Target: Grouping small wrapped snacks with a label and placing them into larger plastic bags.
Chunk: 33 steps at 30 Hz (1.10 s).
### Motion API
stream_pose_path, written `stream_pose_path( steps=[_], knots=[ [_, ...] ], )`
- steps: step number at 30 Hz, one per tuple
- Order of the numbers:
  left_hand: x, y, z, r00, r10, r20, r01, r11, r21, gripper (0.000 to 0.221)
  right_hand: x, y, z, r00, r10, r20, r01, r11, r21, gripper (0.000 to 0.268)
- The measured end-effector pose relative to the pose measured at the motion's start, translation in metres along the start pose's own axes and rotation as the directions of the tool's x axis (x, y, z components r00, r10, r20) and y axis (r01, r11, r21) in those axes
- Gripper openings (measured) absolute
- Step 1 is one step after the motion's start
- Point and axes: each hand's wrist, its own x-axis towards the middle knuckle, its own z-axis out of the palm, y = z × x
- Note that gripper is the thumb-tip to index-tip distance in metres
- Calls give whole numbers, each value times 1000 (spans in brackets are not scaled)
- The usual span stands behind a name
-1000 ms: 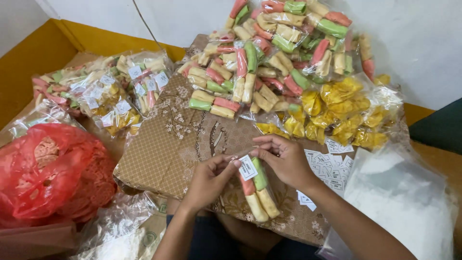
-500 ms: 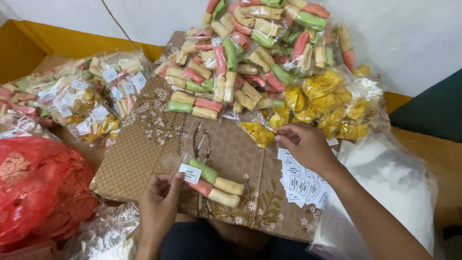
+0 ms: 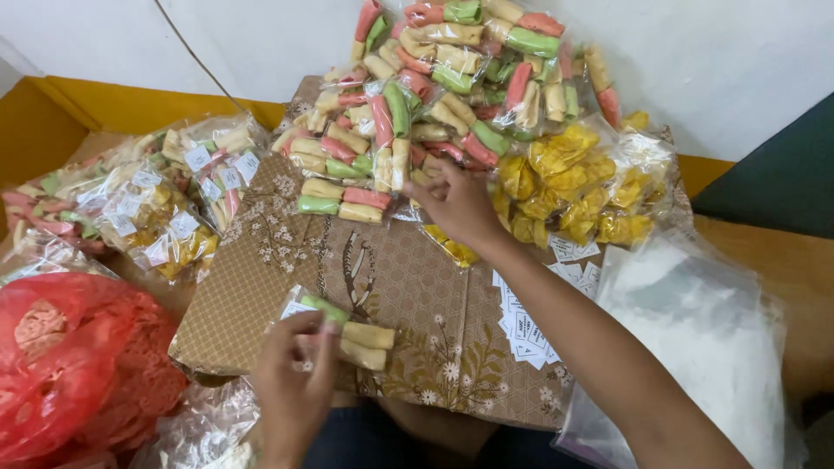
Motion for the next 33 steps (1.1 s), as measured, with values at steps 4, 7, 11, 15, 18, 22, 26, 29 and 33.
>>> stream_pose_path(
  steps=[4,7,11,15,18,22,26,29,33],
  knots=[
    [-6,47,24,987,8,160,43,949,-313,24,27,-1,21,999,16,-42,-10,989,148,66],
    [5,54,32,982,29,187,56,899,-435,28,18,7,21,997,-58,-52,68,977,204,37],
    [32,68,32,921,-191,339,339,824,-454,58,-42,17,-11,990,-139,29,130,970,206,24],
    [49,77,53,902,-127,413,383,678,-627,72,-104,53,-32,981,-192,-14,189,947,259,23],
    [54,90,75,822,-96,562,538,455,-709,51,-144,61,-43,944,-315,-101,329,923,200,16],
    [43,94,95,845,128,519,425,428,-797,30,-160,69,-60,921,-359,-153,379,917,127,17],
    [36,102,98,762,251,596,434,485,-759,35,-153,87,-70,980,-103,-169,161,912,377,27],
    [32,105,98,720,250,648,464,521,-716,37,-144,82,-77,976,-88,-197,170,875,453,23],
    [32,95,97,694,236,680,489,538,-686,42,-140,77,-81,970,-143,-196,212,891,402,16]
  ],
)
